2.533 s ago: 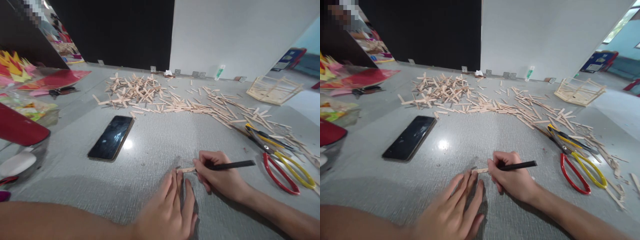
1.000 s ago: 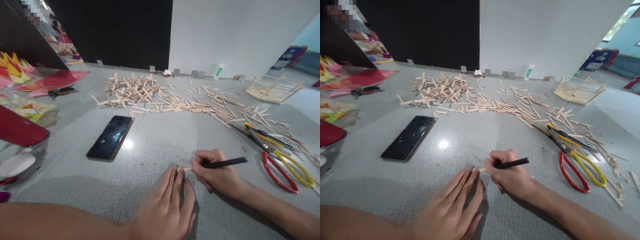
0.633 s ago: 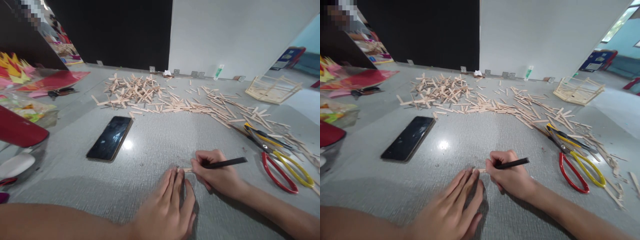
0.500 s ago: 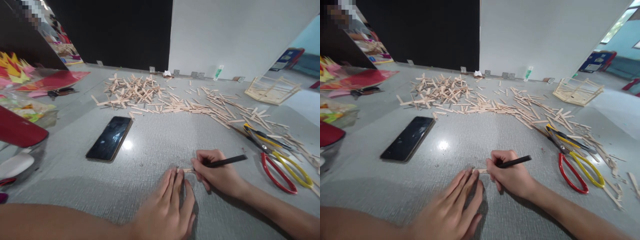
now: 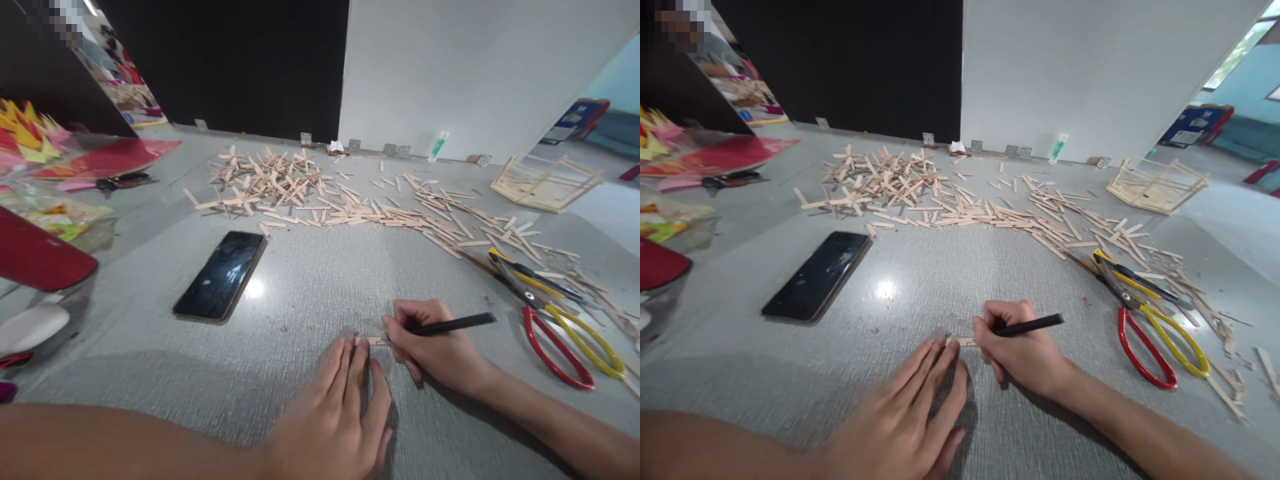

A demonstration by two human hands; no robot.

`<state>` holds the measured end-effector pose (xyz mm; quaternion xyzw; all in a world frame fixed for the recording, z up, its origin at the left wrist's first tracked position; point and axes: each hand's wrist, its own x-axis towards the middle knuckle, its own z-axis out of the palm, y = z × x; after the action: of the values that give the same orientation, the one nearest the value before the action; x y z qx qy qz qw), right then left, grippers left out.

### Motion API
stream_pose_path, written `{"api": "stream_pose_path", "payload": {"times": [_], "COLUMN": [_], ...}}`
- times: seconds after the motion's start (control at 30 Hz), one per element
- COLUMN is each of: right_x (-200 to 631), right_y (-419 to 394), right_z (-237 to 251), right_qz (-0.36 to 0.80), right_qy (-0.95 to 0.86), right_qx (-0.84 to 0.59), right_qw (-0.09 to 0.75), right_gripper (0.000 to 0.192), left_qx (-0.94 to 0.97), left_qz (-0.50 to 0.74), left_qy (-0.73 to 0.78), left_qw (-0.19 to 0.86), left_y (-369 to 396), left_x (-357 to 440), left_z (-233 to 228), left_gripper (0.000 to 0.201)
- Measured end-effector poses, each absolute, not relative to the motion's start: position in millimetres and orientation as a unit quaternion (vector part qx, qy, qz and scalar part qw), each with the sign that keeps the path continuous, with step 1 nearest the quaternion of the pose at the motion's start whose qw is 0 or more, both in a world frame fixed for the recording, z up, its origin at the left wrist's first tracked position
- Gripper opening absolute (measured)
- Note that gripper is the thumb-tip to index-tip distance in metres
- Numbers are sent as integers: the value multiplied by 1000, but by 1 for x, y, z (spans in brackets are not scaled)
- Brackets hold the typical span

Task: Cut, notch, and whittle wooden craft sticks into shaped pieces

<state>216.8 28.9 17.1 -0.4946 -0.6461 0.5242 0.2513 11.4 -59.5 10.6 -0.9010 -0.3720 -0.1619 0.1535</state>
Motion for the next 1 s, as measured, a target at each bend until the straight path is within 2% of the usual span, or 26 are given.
{"api": "stream_pose_path", "payload": {"times": [1.0], "right_x": [216], "right_y": [29], "right_z": [20], "right_qz": [515], "right_qy": [-668], "right_qx": [-476], "right_qw": [249], "right_gripper": [45], "left_qx": [-901], "left_qz": [-164], "left_qy": [-364], "left_qw": [170], "left_y": [-58], "left_x": [10], "left_z": [9], "left_gripper": [44]}}
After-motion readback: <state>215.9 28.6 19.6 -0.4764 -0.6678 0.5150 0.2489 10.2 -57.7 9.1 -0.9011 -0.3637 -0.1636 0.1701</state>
